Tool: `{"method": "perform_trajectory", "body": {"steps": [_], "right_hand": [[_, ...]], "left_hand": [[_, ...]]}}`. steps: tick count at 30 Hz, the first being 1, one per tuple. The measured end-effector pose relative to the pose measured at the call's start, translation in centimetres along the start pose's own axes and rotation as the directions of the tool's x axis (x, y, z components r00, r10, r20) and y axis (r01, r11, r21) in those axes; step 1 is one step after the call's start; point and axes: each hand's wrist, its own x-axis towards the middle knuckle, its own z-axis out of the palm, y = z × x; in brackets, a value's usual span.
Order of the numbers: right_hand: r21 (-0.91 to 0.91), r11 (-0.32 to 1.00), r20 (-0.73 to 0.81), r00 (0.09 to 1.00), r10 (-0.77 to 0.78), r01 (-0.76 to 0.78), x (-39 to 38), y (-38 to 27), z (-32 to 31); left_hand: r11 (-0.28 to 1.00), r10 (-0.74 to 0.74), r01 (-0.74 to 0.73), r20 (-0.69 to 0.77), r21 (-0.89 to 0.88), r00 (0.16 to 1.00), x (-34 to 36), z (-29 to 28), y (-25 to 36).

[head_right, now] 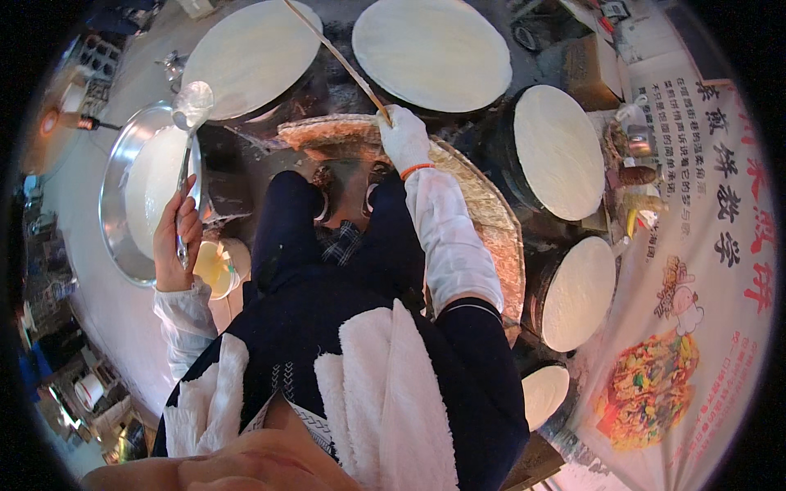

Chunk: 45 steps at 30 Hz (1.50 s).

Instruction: The person ladles batter onto multiple hot griddles and spreads it into thin circles using a wooden tool. They flip the crepes and remove finished ones, repeating the process across several griddles in a continuous workflow.

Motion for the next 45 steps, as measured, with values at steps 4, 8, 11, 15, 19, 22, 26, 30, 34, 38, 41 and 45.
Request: {"method": "perform_trajectory", "body": {"steps": [4, 8, 11, 15, 19, 22, 26, 30, 34, 38, 41, 45], "right_hand": [[-0.215, 0.976, 0.091, 0.996, -0.016, 0.036, 1.1, 5.0, -3.5], [-0.236, 0.971, 0.214, 0.976, 0.023, 0.029, 0.3, 8.7, -6.9], [-0.156, 0.981, 0.16, 0.983, -0.087, 0.112, 0.7, 7.5, -7.8], [-0.024, 0.993, -0.016, 0.993, -0.118, 0.118, -0.7, 6.8, -6.3], [-0.023, 0.997, -0.187, 0.979, -0.076, 0.073, -2.6, 5.1, -4.4], [-0.159, 0.986, -0.25, 0.964, -0.087, 0.048, -2.5, 6.7, -4.1], [-0.35, 0.934, -0.22, 0.963, -0.155, 0.071, -0.8, 6.1, -6.6], [-0.41, 0.907, -0.174, 0.969, -0.178, 0.093, 0.2, 6.5, -7.1], [-0.127, 0.985, -0.293, 0.953, 0.074, -0.115, -1.4, 8.4, -7.1], [0.222, 0.937, -0.429, 0.836, 0.343, -0.271, -6.9, 10.9, -6.9], [0.388, 0.852, -0.48, 0.711, 0.513, -0.353, -10.1, 14.6, -8.1], [0.342, 0.865, -0.547, 0.671, 0.5, -0.366, -10.1, 19.7, -10.0]], "left_hand": [[0.999, 0.024, -0.024, 0.016, 0.044, 1.0, 0.3, 1.5, -0.5], [0.997, -0.038, 0.036, 0.034, 0.064, 0.999, 1.1, 1.5, -1.2], [0.995, 0.001, 0.001, -0.013, 0.099, 1.0, 1.4, 3.5, -1.5], [0.997, -0.039, 0.031, 0.127, 0.068, 0.991, 2.2, 2.4, -2.9], [0.993, -0.059, 0.047, 0.107, 0.11, 0.992, 2.6, 3.1, -2.4], [0.992, -0.104, 0.093, 0.143, 0.081, 0.984, 3.1, 2.7, -2.7], [0.99, -0.121, 0.11, 0.135, 0.083, 0.983, 3.3, 3.4, -3.3], [0.989, -0.143, 0.136, 0.14, 0.06, 0.98, 3.2, 2.5, -3.8], [0.991, -0.106, 0.095, 0.116, 0.093, 0.988, 3.0, 3.1, -3.9], [0.99, -0.101, 0.09, 0.107, 0.108, 0.989, 3.1, 4.3, -4.3], [0.988, -0.118, 0.103, 0.127, 0.117, 0.985, 3.2, 5.1, -4.5], [0.982, -0.153, 0.132, 0.161, 0.136, 0.975, 4.0, 5.7, -4.6]]}}
